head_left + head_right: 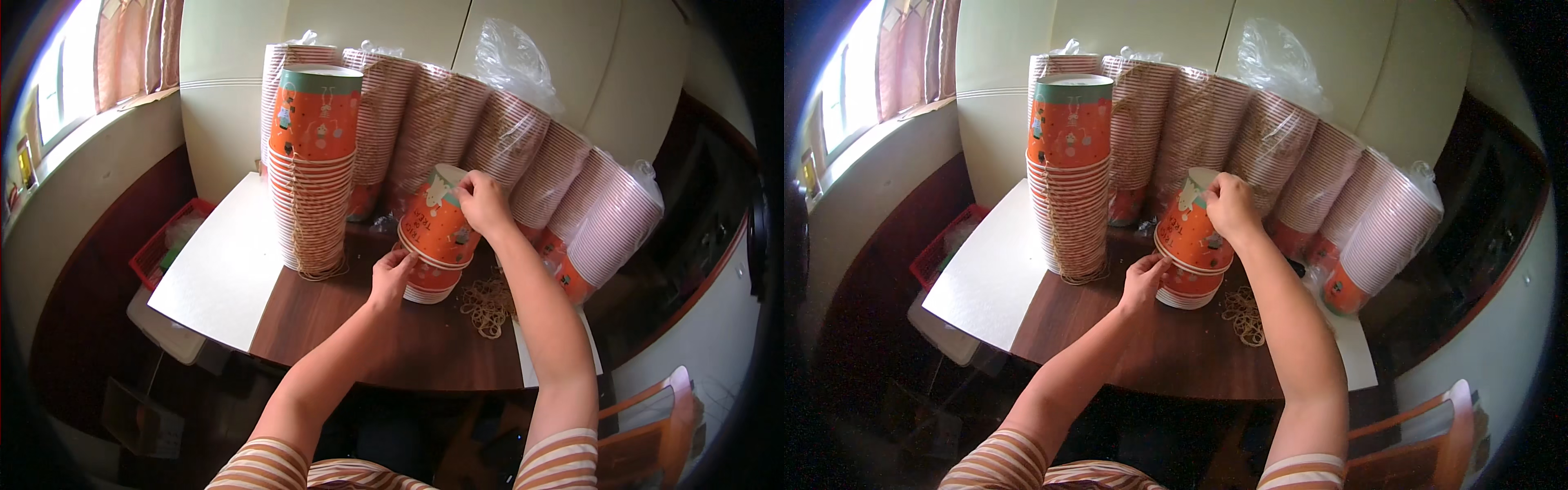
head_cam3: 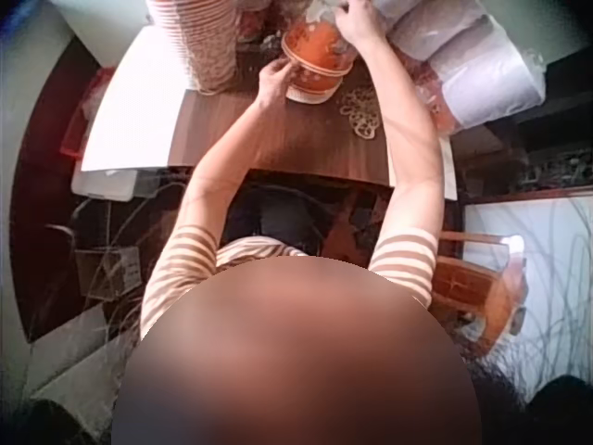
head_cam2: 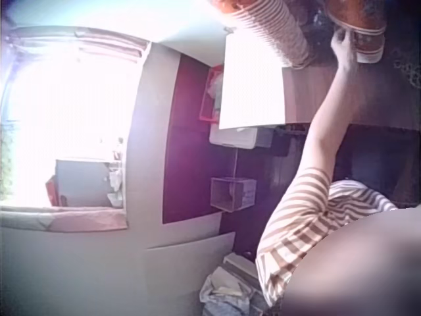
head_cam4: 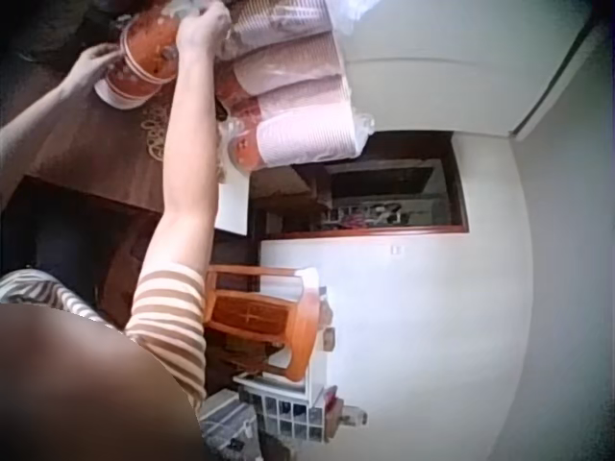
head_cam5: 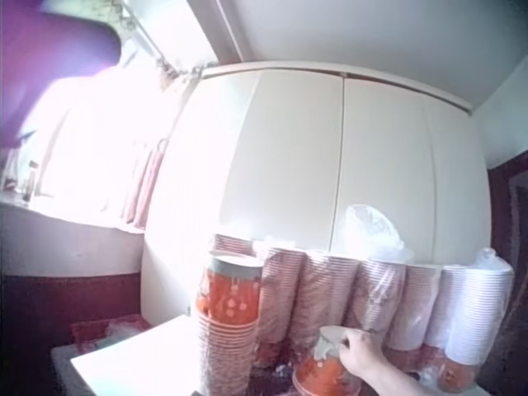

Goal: Manually tying elastic bands around stacks of paper cups for packaging.

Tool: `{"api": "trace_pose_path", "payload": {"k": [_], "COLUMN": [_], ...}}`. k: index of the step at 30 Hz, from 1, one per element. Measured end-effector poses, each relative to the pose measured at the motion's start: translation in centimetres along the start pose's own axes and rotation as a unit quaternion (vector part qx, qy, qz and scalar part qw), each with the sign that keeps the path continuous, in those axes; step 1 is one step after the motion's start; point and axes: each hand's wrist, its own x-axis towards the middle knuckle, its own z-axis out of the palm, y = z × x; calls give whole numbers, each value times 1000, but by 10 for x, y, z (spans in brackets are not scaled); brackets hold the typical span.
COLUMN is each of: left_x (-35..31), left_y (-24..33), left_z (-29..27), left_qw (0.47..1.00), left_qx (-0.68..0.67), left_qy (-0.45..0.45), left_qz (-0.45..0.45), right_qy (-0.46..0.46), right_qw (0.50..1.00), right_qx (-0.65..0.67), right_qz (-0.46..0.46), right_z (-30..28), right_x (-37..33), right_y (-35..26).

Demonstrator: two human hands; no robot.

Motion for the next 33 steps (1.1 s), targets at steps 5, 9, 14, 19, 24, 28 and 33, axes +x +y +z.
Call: {"api": "trace_pose_path", "payload": {"k": [5,9,14,19,24,28,33], "left_x": [3,1,1,4,-1,-1,-3], "left_y": [7,19,27,18,8,-6,-4], "left_z": [-3,13,19,8,-2,-12,-24], "left_qw": [993,994,992,990,989,986,987], "left_qx": [-51,-12,-16,-22,-24,-7,5], "left_qy": [-37,15,34,42,41,50,28], "left_qz": [-103,-104,-119,-131,-140,-160,-158], "right_qy": [12,53,49,67,87,165,283], "right_qw": [1000,996,995,993,993,981,951], "right_qx": [-14,-51,-70,-77,-60,-67,95], "right_qz": [14,-46,-45,-59,-50,-72,-82], "right_z": [1,1,-7,-10,-25,-61,-122], "right_x": [4,6,12,14,29,44,15], "right_y": [-8,-9,-24,-29,-21,-18,-33]}}
